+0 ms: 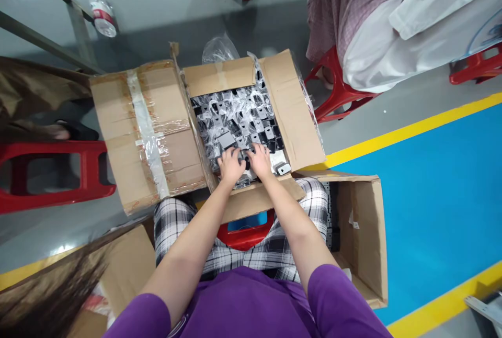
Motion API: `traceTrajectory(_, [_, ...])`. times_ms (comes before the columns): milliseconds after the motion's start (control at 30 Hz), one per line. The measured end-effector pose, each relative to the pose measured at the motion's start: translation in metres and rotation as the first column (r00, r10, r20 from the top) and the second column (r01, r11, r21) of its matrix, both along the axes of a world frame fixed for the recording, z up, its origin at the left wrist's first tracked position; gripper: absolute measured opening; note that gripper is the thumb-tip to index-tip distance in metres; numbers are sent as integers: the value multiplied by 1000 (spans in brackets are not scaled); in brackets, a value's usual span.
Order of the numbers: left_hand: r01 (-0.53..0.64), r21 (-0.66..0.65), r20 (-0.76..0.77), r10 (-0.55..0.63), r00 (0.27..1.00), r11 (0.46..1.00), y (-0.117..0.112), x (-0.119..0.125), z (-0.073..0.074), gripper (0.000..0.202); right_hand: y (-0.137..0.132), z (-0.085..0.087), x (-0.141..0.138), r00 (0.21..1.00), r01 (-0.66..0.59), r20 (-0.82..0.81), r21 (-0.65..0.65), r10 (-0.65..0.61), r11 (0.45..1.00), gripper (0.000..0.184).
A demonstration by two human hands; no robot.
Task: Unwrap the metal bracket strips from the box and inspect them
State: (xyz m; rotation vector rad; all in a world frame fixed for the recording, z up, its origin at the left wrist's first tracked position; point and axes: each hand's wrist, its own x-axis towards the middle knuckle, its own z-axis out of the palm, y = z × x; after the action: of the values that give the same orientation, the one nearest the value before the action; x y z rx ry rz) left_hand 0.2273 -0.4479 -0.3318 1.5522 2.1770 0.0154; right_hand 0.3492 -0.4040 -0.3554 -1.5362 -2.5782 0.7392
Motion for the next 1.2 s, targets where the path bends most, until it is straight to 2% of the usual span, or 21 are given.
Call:
traceTrajectory(100, [-16, -18, 7, 16, 1000, 1000, -1, -4, -2, 51, -9, 2, -1, 999, -5, -44, -3, 5, 1000, 40])
traceTrajectory(200, [-6, -35, 16, 7, 1000, 999, -1, -4, -4, 57, -31, -2, 4, 997, 48, -64, 9, -47, 999, 46])
traceTrajectory(267, [5, -36, 19, -4, 1000, 999, -2, -3, -6, 61, -46, -6, 8, 995, 64, -77, -2, -64, 998, 46])
traceTrajectory(367, [30, -30, 18, -30, 999, 999, -4, -5, -6, 61, -59, -11, 12, 996, 14, -84, -44, -17, 999, 41])
traceTrajectory(567, [129, -18, 45, -128, 991, 991, -15, -34, -4, 47, -48, -15, 9, 998, 45, -37, -58, -47, 997, 29])
traceTrajectory(733, [249, -31, 67, -246, 967, 968, -20, -56, -4, 36, -36, -13, 3, 998, 48, -30, -61, -50, 997, 33])
traceTrajectory(900, [252, -21, 33, -251, 967, 968, -12, -44, -11, 53, -48, -12, 6, 994, 67, -80, -32, -69, 997, 46])
traceTrajectory(1067, [273, -17, 11, -273, 962, 962, -11, -35, -16, 58, -57, -13, 13, 991, 85, -103, -45, -89, 995, 48])
traceTrajectory(1200, [238, 6, 46, -238, 970, 971, -14, -36, -16, 53, -54, -12, 15, 989, 95, -106, -51, -100, 994, 47])
